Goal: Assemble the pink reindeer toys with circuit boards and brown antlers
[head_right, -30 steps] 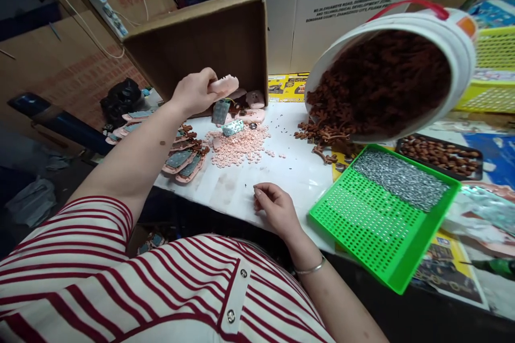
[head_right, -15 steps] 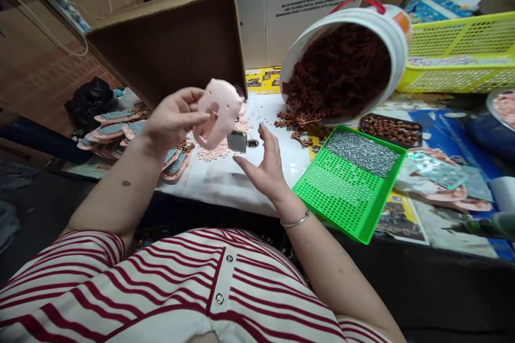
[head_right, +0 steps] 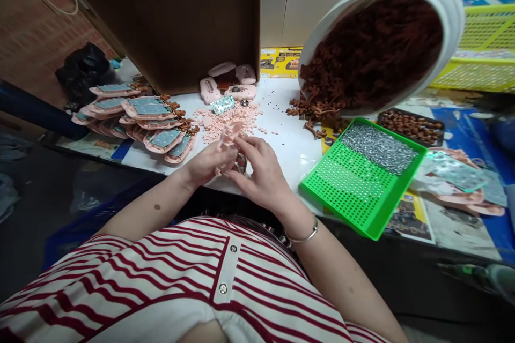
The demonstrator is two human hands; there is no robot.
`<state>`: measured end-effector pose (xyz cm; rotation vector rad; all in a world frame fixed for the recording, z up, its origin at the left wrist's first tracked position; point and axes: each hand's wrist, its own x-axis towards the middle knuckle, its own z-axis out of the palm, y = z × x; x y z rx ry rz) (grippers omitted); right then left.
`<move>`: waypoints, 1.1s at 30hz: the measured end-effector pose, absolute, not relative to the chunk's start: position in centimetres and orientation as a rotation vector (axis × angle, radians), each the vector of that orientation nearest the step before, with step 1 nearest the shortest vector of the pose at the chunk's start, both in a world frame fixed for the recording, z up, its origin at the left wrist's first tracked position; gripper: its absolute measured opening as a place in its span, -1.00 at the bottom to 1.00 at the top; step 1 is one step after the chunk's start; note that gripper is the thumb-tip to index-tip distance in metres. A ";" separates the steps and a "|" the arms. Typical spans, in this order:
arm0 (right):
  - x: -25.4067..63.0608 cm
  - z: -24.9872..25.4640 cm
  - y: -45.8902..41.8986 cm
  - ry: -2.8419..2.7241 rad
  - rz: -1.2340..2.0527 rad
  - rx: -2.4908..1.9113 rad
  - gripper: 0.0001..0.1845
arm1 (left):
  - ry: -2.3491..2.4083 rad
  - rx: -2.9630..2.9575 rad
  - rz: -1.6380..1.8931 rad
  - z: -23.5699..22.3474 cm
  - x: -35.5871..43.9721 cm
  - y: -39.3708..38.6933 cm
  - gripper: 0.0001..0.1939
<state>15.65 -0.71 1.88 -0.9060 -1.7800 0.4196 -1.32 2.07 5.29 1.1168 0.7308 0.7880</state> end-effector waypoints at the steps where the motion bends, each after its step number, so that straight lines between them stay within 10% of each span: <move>1: 16.0 1.7 -0.6 -1.709 0.553 -0.908 -0.45 | 0.732 1.062 0.801 5.3 -1.7 2.1 -0.39; 17: 13.2 -1.3 -3.7 -1.021 1.850 -0.948 -0.59 | 0.739 0.812 1.104 7.3 -4.0 1.1 -0.17; 33: 15.0 -0.1 -3.2 -0.682 1.412 -0.911 -0.49 | 0.791 1.038 1.115 6.5 -3.3 0.2 -0.15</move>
